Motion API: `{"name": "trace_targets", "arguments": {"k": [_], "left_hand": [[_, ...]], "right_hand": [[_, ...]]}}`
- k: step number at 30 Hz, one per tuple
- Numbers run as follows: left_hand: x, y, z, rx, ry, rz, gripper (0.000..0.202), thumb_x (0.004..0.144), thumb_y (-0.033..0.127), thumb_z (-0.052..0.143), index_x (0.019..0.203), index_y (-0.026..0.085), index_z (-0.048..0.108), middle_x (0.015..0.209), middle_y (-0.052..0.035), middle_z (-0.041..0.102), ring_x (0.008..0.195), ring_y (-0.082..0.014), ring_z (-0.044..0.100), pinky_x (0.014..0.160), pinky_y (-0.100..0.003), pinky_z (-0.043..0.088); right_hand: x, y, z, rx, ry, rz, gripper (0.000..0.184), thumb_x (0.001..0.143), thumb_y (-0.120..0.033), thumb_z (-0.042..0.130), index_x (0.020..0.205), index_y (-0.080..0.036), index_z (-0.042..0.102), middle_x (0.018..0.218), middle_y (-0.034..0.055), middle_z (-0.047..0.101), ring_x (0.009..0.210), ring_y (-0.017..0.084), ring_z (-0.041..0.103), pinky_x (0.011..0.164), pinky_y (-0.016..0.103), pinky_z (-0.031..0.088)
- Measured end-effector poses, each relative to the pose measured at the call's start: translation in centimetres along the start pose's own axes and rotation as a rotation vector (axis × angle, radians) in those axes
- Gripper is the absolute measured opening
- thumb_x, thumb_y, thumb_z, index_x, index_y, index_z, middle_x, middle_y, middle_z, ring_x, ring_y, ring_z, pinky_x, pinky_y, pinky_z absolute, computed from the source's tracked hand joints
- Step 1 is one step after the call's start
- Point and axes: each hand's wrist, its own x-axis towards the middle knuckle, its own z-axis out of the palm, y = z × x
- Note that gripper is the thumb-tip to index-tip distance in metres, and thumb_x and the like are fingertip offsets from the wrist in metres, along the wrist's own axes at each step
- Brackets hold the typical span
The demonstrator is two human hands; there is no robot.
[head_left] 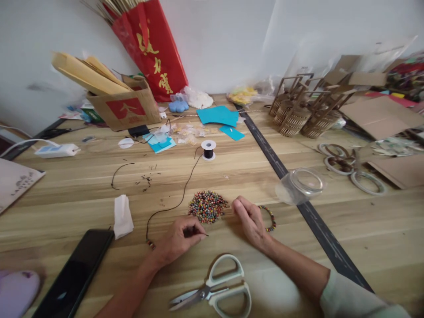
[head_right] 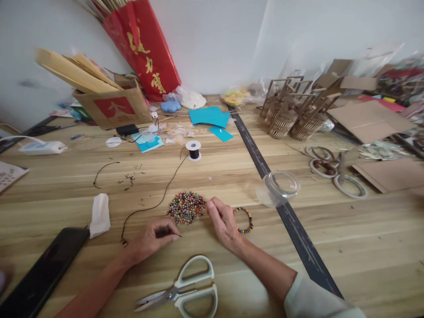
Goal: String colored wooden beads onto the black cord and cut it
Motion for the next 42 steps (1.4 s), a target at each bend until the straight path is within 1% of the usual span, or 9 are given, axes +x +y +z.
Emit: {"name": "trace_targets", "arguments": {"k": [6,9,12,17,24,29,33,37,42], "left_hand": [[-0.1,-0.6,0.1,-0.022,-0.015,-0.018,0.01,0.076,0.022,0.064,0.072,0.014,0.069,0.069,-0.0017,0.063,0.065,-0.0128,0.053,0.06,-0.022,0.04],[-0.1,-0.7,0.2,-0.031,-0.009,-0.026,0.01,0.076,0.022,0.065,0.072,0.014,0.069,0.07,-0.0016,0.063,0.065,-0.0125,0.053,0.06,-0.022,0.04],[-0.1,-0.8,0.2,-0.036,-0.005,-0.028,0.01,0.076,0.022,0.065,0.073,0.014,0.069,0.072,-0.002,0.064,0.065,-0.0126,0.054,0.06,-0.022,0.041],[0.0,-0.4,0.1,-0.085,0.007,-0.051,0.009,0.074,0.021,0.064,0.073,0.013,0.067,0.071,-0.0022,0.064,0.067,-0.0132,0.055,0.062,-0.022,0.041],[0.1,-0.1,-0.3,-0.268,-0.005,-0.082,0.019,0.073,0.032,0.067,0.07,0.014,0.061,0.061,0.0028,0.054,0.057,-0.0089,0.046,0.053,-0.02,0.037],[0.2,-0.5,-0.4,-0.331,-0.021,-0.1,0.023,0.071,0.034,0.069,0.07,0.013,0.06,0.058,0.0049,0.049,0.053,-0.0073,0.042,0.051,-0.019,0.033],[0.2,-0.8,-0.2,-0.309,-0.019,-0.085,0.02,0.073,0.032,0.069,0.071,0.013,0.06,0.057,0.0052,0.048,0.053,-0.0072,0.041,0.051,-0.019,0.033],[0.2,-1.1,0.0,-0.289,-0.022,-0.065,0.021,0.073,0.033,0.069,0.072,0.013,0.061,0.062,0.0027,0.053,0.056,-0.0083,0.044,0.054,-0.02,0.035],[0.2,-1.1,0.0,-0.252,-0.033,-0.064,0.018,0.074,0.03,0.067,0.073,0.013,0.062,0.066,0.0007,0.056,0.06,-0.0098,0.048,0.058,-0.021,0.038]], "right_hand": [[1.3,-1.2,-1.3,-0.13,-0.15,-0.008,0.034,0.097,-0.038,0.039,0.071,-0.017,0.049,0.058,-0.005,0.039,0.053,0.009,0.035,0.051,0.022,0.029],[1.7,-1.4,-1.8,-0.174,-0.24,-0.032,0.021,0.093,-0.029,0.047,0.078,-0.016,0.055,0.063,-0.0031,0.05,0.056,0.009,0.044,0.052,0.02,0.032],[1.7,-1.3,-2.1,-0.262,-0.341,-0.117,0.009,0.088,-0.017,0.052,0.084,-0.016,0.06,0.076,0.0009,0.062,0.066,0.011,0.054,0.06,0.021,0.039],[1.1,-1.6,-1.8,-0.534,-0.476,-0.223,0.014,0.089,-0.009,0.052,0.087,-0.019,0.061,0.082,0.0022,0.063,0.071,0.013,0.058,0.063,0.022,0.039],[0.6,-1.3,-0.7,-0.793,-0.521,-0.318,0.014,0.089,-0.007,0.05,0.092,-0.016,0.061,0.088,0.0063,0.063,0.079,0.017,0.061,0.061,0.023,0.038],[0.4,-0.9,-0.4,-0.877,-0.504,-0.364,0.016,0.088,-0.005,0.049,0.088,-0.017,0.061,0.083,0.0054,0.062,0.072,0.016,0.059,0.056,0.024,0.034],[0.3,-1.1,-0.4,-0.873,-0.509,-0.377,0.016,0.087,-0.004,0.049,0.086,-0.016,0.061,0.083,0.0055,0.062,0.069,0.015,0.057,0.055,0.025,0.032],[0.2,-1.1,-0.4,-0.8,-0.506,-0.373,0.015,0.087,-0.004,0.05,0.082,-0.015,0.06,0.081,0.0052,0.061,0.067,0.014,0.056,0.057,0.024,0.033],[-0.3,-1.2,0.1,-0.42,-0.483,-0.356,0.014,0.087,-0.007,0.051,0.081,-0.016,0.06,0.075,0.0014,0.058,0.065,0.012,0.054,0.059,0.021,0.038]]}}
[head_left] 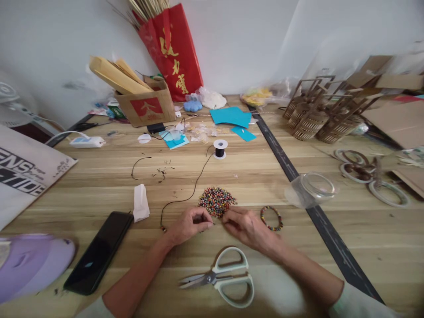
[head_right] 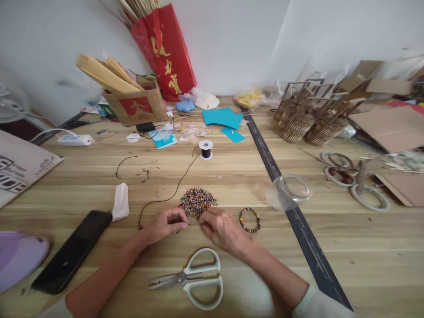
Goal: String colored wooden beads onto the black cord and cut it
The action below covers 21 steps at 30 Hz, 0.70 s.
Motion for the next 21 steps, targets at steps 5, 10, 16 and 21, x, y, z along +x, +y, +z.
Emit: {"name": "trace_targets", "arguments": {"k": [5,10,16,21], "left_hand": [[-0.2,0.3,0.1,0.09,0.004,0.01,0.012,0.075,0.025,0.065,0.073,0.013,0.063,0.066,0.0008,0.057,0.061,-0.0104,0.048,0.058,-0.021,0.038],[-0.4,0.4,0.2,0.183,0.032,0.019,0.008,0.075,0.021,0.064,0.075,0.013,0.066,0.069,-0.0004,0.06,0.064,-0.0116,0.051,0.06,-0.021,0.039],[-0.5,0.6,0.5,0.284,0.058,0.032,0.005,0.075,0.015,0.063,0.075,0.014,0.068,0.068,0.0012,0.06,0.062,-0.0104,0.049,0.059,-0.02,0.038],[-0.4,1.0,0.7,0.294,0.058,0.038,0.006,0.075,0.017,0.062,0.072,0.014,0.067,0.067,0.0013,0.06,0.062,-0.0106,0.049,0.058,-0.02,0.037]], "right_hand": [[0.2,-0.6,0.6,0.278,0.042,0.03,0.009,0.084,-0.01,0.056,0.081,-0.015,0.063,0.073,0.0019,0.059,0.061,0.01,0.054,0.056,0.019,0.04],[0.3,0.1,1.4,0.368,0.085,0.038,0.007,0.082,-0.012,0.058,0.081,-0.015,0.064,0.071,0.001,0.06,0.06,0.01,0.053,0.056,0.019,0.041],[0.3,0.9,1.8,0.415,0.06,0.024,0.007,0.084,-0.015,0.058,0.084,-0.015,0.065,0.076,0.0028,0.063,0.064,0.011,0.055,0.059,0.02,0.043],[0.4,0.9,1.6,0.399,0.025,-0.045,0.01,0.088,-0.019,0.056,0.087,-0.015,0.065,0.079,0.0045,0.063,0.066,0.012,0.056,0.061,0.021,0.044]]}}
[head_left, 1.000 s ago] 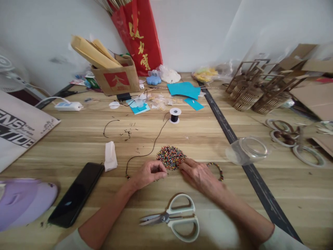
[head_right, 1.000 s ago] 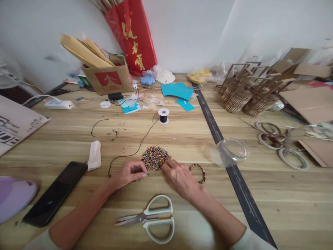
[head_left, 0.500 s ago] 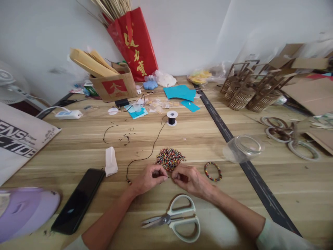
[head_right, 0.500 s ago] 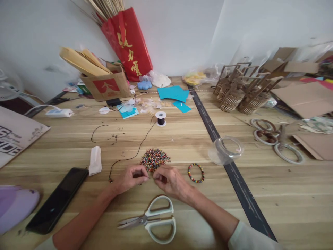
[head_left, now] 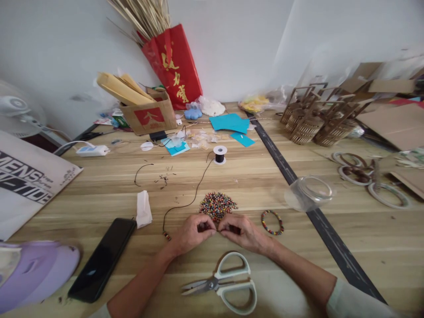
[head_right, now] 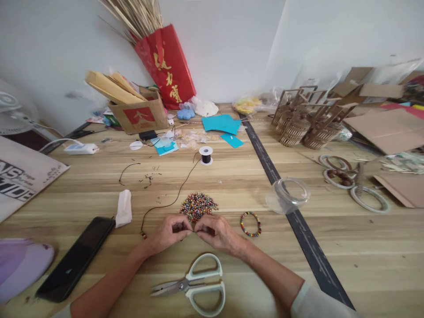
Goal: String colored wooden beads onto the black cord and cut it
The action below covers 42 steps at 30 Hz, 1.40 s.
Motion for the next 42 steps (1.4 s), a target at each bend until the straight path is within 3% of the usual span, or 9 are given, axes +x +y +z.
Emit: {"name": "trace_targets", "arguments": {"k": [15,42], "left_hand": [[0.1,0.01,0.51,0.123,0.043,0.028,0.007,0.074,0.016,0.061,0.072,0.014,0.067,0.067,-0.0008,0.062,0.063,-0.0127,0.053,0.06,-0.021,0.04],[-0.14,0.62,0.52,0.13,0.033,0.005,0.007,0.074,0.014,0.06,0.07,0.014,0.066,0.064,0.0008,0.058,0.061,-0.0118,0.049,0.057,-0.021,0.037]], "right_hand": [[-0.07,0.22,0.37,0.017,0.023,0.012,0.003,0.082,-0.014,0.059,0.082,-0.015,0.061,0.069,-0.0012,0.056,0.057,0.009,0.05,0.053,0.018,0.038],[0.19,-0.28,0.11,0.037,0.018,0.061,0.006,0.081,-0.016,0.057,0.08,-0.015,0.063,0.067,-0.0008,0.057,0.056,0.009,0.051,0.052,0.018,0.04]]}}
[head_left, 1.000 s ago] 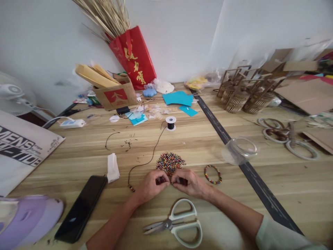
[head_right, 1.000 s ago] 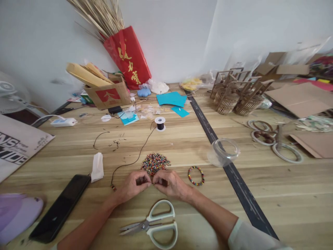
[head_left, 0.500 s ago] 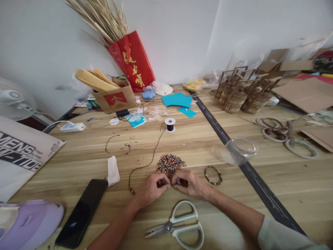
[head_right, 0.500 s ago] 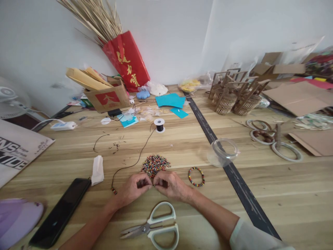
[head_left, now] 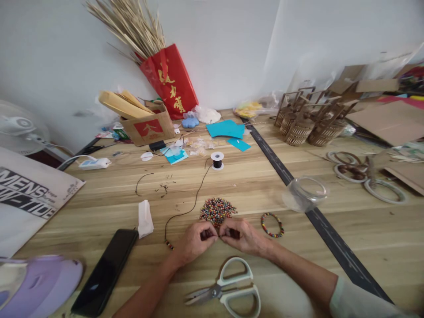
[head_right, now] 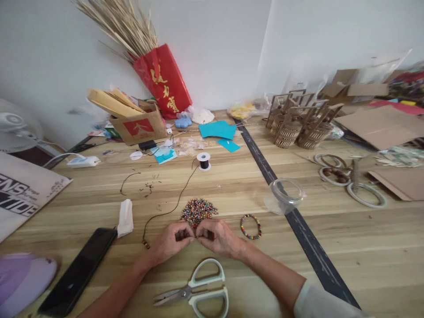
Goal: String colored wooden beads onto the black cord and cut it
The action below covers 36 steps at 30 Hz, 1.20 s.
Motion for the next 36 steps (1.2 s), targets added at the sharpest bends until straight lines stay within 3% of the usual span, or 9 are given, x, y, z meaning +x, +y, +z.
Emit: {"name": "trace_targets", "arguments": {"k": [28,36], "left_hand": [[0.1,0.26,0.2,0.043,0.024,0.019,0.007,0.072,0.014,0.061,0.071,0.016,0.067,0.067,-0.0007,0.062,0.062,-0.013,0.051,0.058,-0.022,0.038],[0.12,0.18,-0.14,-0.011,-0.009,0.032,0.01,0.073,0.012,0.061,0.076,0.015,0.071,0.074,-0.0027,0.066,0.067,-0.0139,0.056,0.063,-0.022,0.042]], "right_hand": [[-0.06,0.23,0.15,-0.03,-0.008,0.009,0.004,0.083,-0.016,0.06,0.082,-0.016,0.064,0.067,-0.0012,0.059,0.056,0.01,0.053,0.053,0.018,0.04],[-0.01,0.39,0.16,-0.041,0.02,-0.057,0.006,0.084,-0.018,0.058,0.082,-0.016,0.064,0.072,0.0012,0.06,0.059,0.01,0.053,0.055,0.019,0.042]]}}
